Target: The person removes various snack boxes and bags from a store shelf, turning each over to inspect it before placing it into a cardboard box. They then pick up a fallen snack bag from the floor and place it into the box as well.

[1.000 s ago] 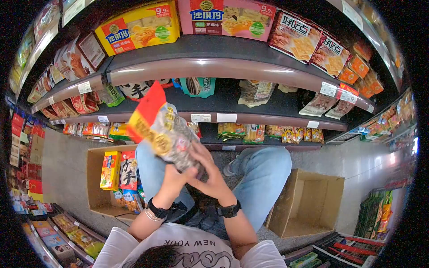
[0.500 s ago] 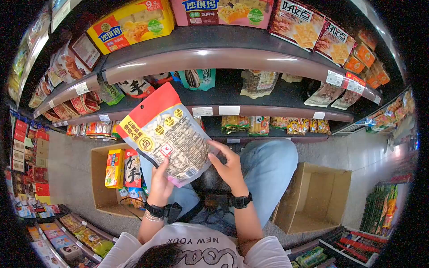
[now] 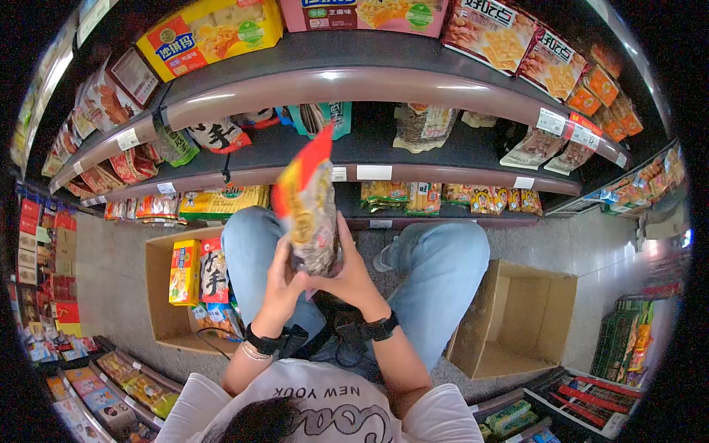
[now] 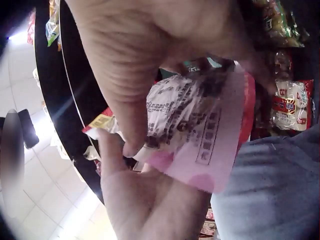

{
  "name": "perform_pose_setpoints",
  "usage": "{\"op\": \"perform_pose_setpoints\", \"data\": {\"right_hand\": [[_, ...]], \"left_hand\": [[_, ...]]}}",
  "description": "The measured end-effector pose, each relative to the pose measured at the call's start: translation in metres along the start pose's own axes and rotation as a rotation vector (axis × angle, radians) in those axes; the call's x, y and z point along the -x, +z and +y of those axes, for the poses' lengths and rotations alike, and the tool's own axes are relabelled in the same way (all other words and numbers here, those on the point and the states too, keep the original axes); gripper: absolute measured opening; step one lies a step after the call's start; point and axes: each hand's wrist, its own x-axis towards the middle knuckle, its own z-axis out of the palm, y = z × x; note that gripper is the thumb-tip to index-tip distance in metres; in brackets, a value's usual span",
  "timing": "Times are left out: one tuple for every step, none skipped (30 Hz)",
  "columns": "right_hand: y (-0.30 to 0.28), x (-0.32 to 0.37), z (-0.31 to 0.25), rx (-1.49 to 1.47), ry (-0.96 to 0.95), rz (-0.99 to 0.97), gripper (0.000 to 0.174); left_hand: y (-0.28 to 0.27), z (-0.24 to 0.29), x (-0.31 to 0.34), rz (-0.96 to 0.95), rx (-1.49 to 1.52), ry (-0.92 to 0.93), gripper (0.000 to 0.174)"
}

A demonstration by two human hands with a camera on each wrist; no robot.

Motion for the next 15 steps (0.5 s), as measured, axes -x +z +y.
{"op": "perform_pose_setpoints", "data": {"right_hand": [[-0.001,0.002,-0.007,-0.185,0.125,0.01,0.123],[-0.004,0.005,-0.007,-0.22,0.141,-0.028,0.123],[-0.008,0.011,-0.008,-0.253,0.159,-0.065,0.123],[-0.011,0.016,-0.008,-0.286,0.178,-0.103,0.123],[-0.012,0.02,-0.008,-0.319,0.172,-0.092,0.121],[-0.012,0.023,-0.011,-0.339,0.209,-0.094,0.119],[-0.013,0.026,-0.016,-0.36,0.247,-0.101,0.118],[-0.012,0.028,-0.018,-0.381,0.287,-0.11,0.116],[-0.011,0.032,-0.018,-0.448,0.291,-0.094,0.106],[-0.004,0.038,-0.025,-0.49,0.275,-0.028,0.095],[-0.005,0.038,-0.024,-0.623,0.337,-0.052,0.091],[-0.004,0.036,-0.027,-0.754,0.401,-0.077,0.088],[0.003,0.035,-0.028,-0.719,0.382,-0.075,0.083],[0.007,0.033,-0.032,-0.71,0.395,-0.095,0.082],[0.014,0.032,-0.034,-0.699,0.41,-0.112,0.08]], "left_hand": [[0.002,0.007,-0.003,-0.025,0.008,0.039,0.066],[0.004,0.011,-0.005,-0.049,0.017,0.077,0.06],[0.001,0.011,-0.006,-0.066,-0.057,0.06,0.056],[-0.003,0.01,-0.007,-0.081,-0.13,0.042,0.052],[-0.006,0.009,-0.007,-0.095,-0.203,0.022,0.048],[-0.006,0.011,-0.006,-0.082,-0.232,0.021,0.046],[-0.005,0.016,-0.005,-0.065,-0.263,0.021,0.043],[-0.007,0.019,-0.004,-0.045,-0.295,0.02,0.041],[-0.014,0.019,-0.004,-0.052,-0.416,0.097,0.051],[-0.017,0.023,-0.003,0.036,-0.439,0.112,0.054],[-0.02,0.028,-0.002,0.123,-0.463,0.129,0.057],[-0.024,0.032,0.0,0.21,-0.488,0.146,0.061],[-0.036,0.029,0.005,0.254,-0.408,0.072,0.071],[-0.04,0.035,0.01,0.312,-0.298,0.008,0.072],[-0.047,0.046,0.015,0.343,-0.259,-0.047,0.071]]}}
